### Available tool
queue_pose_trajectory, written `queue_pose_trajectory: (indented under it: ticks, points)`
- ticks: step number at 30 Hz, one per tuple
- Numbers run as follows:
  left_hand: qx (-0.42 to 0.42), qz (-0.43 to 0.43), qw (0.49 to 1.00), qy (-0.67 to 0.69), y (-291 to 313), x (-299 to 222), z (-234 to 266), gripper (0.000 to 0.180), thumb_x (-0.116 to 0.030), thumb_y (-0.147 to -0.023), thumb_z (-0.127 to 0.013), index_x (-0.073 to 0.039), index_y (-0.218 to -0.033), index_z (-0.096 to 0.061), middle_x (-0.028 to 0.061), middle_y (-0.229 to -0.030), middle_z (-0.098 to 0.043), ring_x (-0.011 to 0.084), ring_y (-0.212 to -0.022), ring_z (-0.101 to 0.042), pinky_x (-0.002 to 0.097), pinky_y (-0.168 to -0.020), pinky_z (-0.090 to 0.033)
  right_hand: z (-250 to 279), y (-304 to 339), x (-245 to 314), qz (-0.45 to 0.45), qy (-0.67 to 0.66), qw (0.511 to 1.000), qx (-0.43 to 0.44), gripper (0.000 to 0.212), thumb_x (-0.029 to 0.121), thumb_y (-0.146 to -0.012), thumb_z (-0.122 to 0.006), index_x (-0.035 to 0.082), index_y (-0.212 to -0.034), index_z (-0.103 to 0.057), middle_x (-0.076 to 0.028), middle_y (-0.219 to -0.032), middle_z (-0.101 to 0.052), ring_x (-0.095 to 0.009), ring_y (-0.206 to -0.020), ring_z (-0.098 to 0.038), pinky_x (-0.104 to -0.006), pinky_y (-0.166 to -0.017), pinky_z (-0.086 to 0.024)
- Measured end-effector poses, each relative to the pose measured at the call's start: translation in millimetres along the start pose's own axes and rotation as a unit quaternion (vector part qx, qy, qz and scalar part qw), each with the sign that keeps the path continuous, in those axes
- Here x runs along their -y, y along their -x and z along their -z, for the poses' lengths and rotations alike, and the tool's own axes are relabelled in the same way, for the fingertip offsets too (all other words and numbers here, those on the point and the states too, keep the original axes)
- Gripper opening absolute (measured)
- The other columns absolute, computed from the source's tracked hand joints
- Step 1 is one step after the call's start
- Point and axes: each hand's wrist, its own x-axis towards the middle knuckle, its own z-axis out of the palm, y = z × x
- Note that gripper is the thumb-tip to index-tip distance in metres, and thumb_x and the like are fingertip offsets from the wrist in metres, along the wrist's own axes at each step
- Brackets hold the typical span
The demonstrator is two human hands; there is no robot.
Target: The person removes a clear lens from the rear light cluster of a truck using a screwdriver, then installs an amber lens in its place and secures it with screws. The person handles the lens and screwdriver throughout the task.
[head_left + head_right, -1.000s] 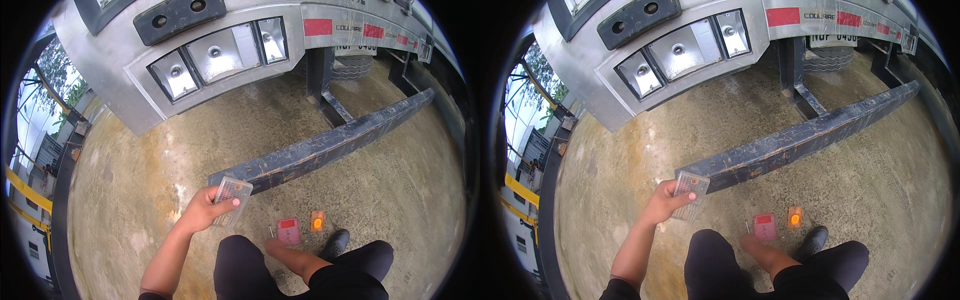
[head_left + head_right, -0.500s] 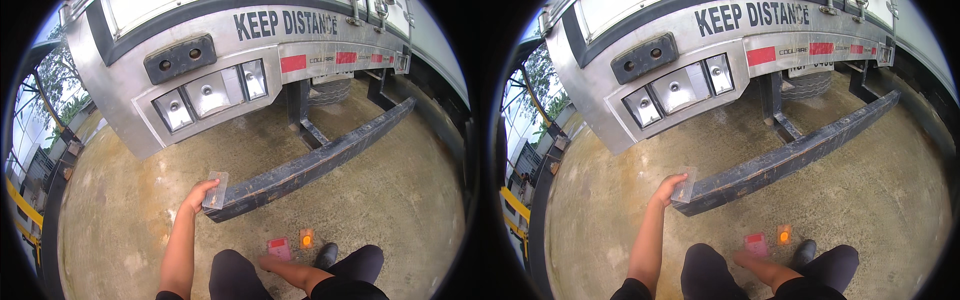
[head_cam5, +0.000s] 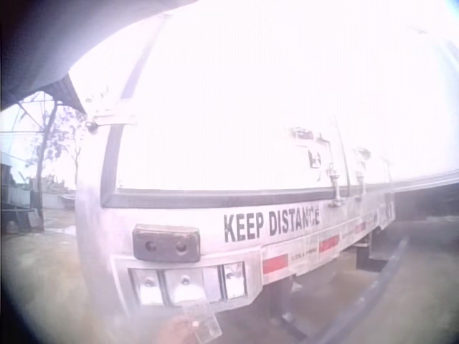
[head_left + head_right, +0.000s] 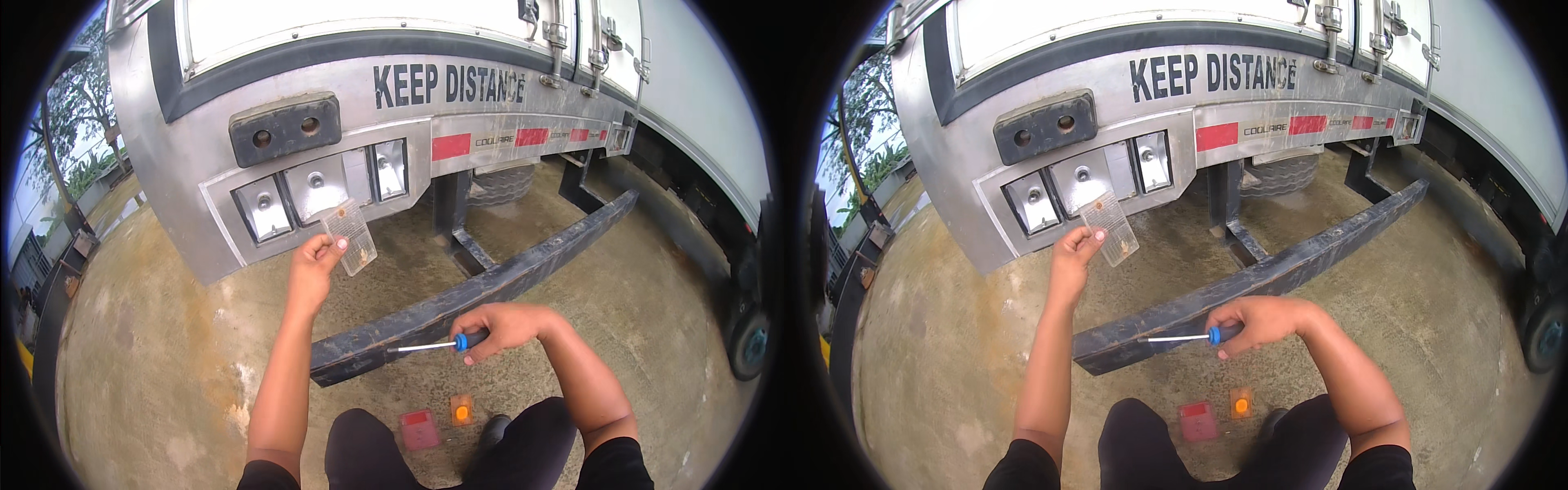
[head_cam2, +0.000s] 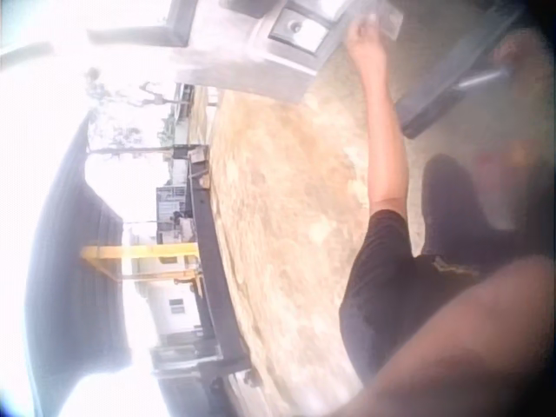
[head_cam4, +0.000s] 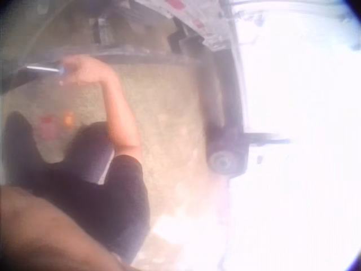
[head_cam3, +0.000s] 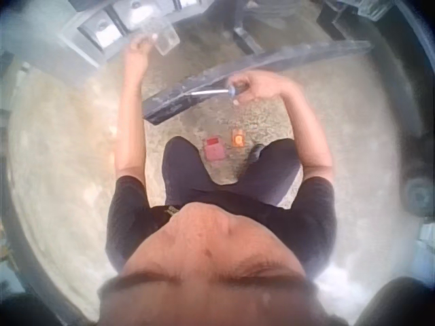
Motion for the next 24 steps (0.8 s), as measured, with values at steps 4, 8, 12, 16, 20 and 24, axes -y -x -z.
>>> queue_pose_trajectory:
  ticks: [4, 8, 12, 16, 20, 24]
  points:
    - [0.013, -0.050, 0.998, -0.042, -73, -30, -66, 0.031, -0.029, -0.106, -0.074, 0.001, -0.113, -0.075, 0.0029, -0.096, -0.077, 0.0077, -0.086, -0.063, 0.0258, -0.082, -0.048, 46, -16, 40, 0.065, 0.004, 0.920, -0.386, 0.022, 0.026, -0.099, -0.081, 0.007, -0.106, -0.074, 0.001, -0.083, -0.071, -0.009, -0.079, -0.062, -0.0296, -0.071, -0.050]
    - [-0.028, -0.042, 0.986, -0.161, -104, -26, -96, 0.031, -0.032, -0.106, -0.072, -0.002, -0.113, -0.074, 0.0061, -0.088, -0.075, 0.0125, -0.078, -0.063, 0.0297, -0.076, -0.049, 86, -87, 42, 0.169, 0.079, 0.822, -0.538, 0.027, 0.029, -0.097, -0.080, 0.004, -0.103, -0.073, -0.010, -0.081, -0.072, -0.023, -0.077, -0.068, -0.0407, -0.074, -0.052]
    - [-0.074, -0.104, 0.984, -0.122, -114, -8, -104, 0.034, -0.037, -0.105, -0.071, -0.005, -0.116, -0.075, 0.0084, -0.080, -0.073, 0.0194, -0.071, -0.064, 0.0360, -0.071, -0.049, 107, -133, 29, 0.183, 0.111, 0.780, -0.588, 0.021, 0.023, -0.098, -0.081, 0.004, -0.102, -0.073, -0.001, -0.077, -0.068, -0.010, -0.065, -0.060, -0.0308, -0.063, -0.049]
    - [-0.092, -0.140, 0.983, -0.072, -118, -3, -109, 0.038, -0.038, -0.107, -0.068, -0.002, -0.117, -0.075, 0.0123, -0.085, -0.076, 0.0230, -0.077, -0.070, 0.0391, -0.074, -0.052, 110, -166, 25, 0.197, 0.053, 0.759, -0.619, 0.023, 0.020, -0.094, -0.085, 0.002, -0.102, -0.071, -0.004, -0.078, -0.070, -0.012, -0.068, -0.065, -0.0321, -0.065, -0.052]
    - [-0.121, -0.143, 0.969, -0.159, -114, -12, -112, 0.036, -0.035, -0.107, -0.068, -0.001, -0.116, -0.073, 0.0138, -0.084, -0.074, 0.0279, -0.078, -0.071, 0.0406, -0.075, -0.053, 110, -186, 27, 0.210, 0.028, 0.744, -0.634, 0.027, 0.021, -0.092, -0.087, 0.001, -0.100, -0.071, -0.007, -0.080, -0.074, -0.013, -0.066, -0.067, -0.0325, -0.064, -0.053]
    - [-0.146, -0.135, 0.957, -0.214, -105, -18, -119, 0.033, -0.030, -0.106, -0.070, -0.001, -0.121, -0.065, 0.0122, -0.079, -0.071, 0.0299, -0.075, -0.070, 0.0413, -0.071, -0.052, 111, -191, 29, 0.199, 0.010, 0.730, -0.653, 0.029, 0.023, -0.092, -0.088, 0.001, -0.100, -0.072, -0.007, -0.077, -0.075, -0.014, -0.062, -0.068, -0.0327, -0.062, -0.053]
